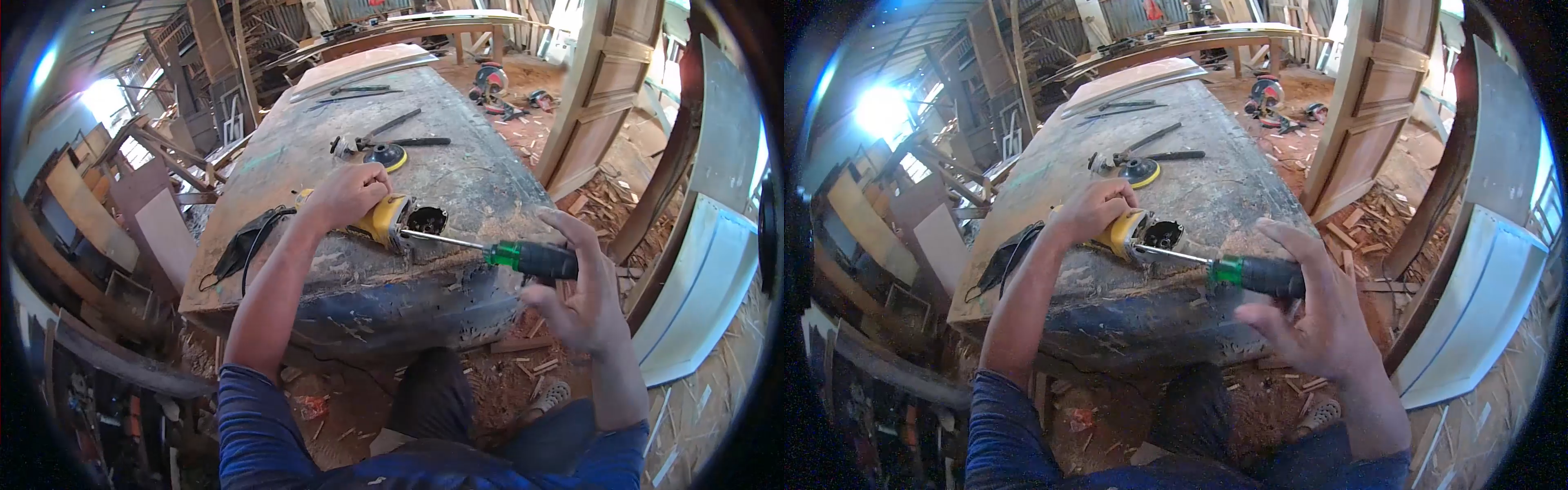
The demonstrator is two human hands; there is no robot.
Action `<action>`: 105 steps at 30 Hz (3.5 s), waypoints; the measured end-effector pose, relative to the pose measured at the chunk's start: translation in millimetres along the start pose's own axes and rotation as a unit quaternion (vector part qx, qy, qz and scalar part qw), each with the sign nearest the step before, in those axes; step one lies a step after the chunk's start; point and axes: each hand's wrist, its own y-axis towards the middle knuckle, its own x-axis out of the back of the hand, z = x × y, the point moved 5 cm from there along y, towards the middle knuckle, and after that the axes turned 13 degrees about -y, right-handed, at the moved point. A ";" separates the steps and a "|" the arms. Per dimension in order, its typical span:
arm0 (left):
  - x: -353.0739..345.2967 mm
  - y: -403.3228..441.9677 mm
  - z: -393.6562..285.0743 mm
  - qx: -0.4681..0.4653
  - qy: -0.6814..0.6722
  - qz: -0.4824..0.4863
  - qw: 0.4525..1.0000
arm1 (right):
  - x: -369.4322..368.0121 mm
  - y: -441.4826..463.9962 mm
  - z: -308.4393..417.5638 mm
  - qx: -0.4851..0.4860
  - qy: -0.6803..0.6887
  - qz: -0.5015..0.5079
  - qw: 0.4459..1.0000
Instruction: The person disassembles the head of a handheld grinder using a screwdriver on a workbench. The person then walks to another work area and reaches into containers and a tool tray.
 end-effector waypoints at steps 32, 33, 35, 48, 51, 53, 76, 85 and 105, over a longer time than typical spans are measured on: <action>-3.6 6.3 4.5 0.002 -0.063 0.056 0.996 | -12.4 -20.5 -16.5 0.128 -0.044 -0.054 0.989; -3.4 6.8 4.3 0.012 -0.063 0.068 0.996 | -13.7 -21.9 -12.0 0.172 -0.046 -0.068 0.982; -1.7 7.5 3.0 0.031 -0.064 0.087 0.994 | -13.8 -24.2 -0.7 0.219 -0.069 -0.080 0.970; -4.9 -4.9 -2.7 -0.007 -0.062 0.007 0.998 | -10.7 -20.5 -6.0 0.150 -0.060 -0.092 0.983; -5.3 -4.2 -2.2 -0.024 -0.050 -0.004 0.998 | -14.1 -29.4 -16.6 -0.041 0.017 -0.033 0.998; -4.7 -5.3 -1.9 -0.003 -0.052 0.001 0.999 | -19.1 -33.2 -23.1 -0.062 0.004 -0.007 0.998; -4.0 -2.4 2.3 -0.020 -0.081 0.007 0.997 | -5.2 -17.1 -12.5 -0.041 0.007 -0.050 0.998; 1.6 -7.3 6.6 -0.064 -0.120 -0.054 0.989 | -9.0 -16.4 -8.8 -0.001 -0.042 -0.086 0.995; -6.9 -33.7 -50.9 -0.241 -0.160 0.047 0.956 | -5.5 -15.2 -7.3 0.019 -0.069 -0.060 0.996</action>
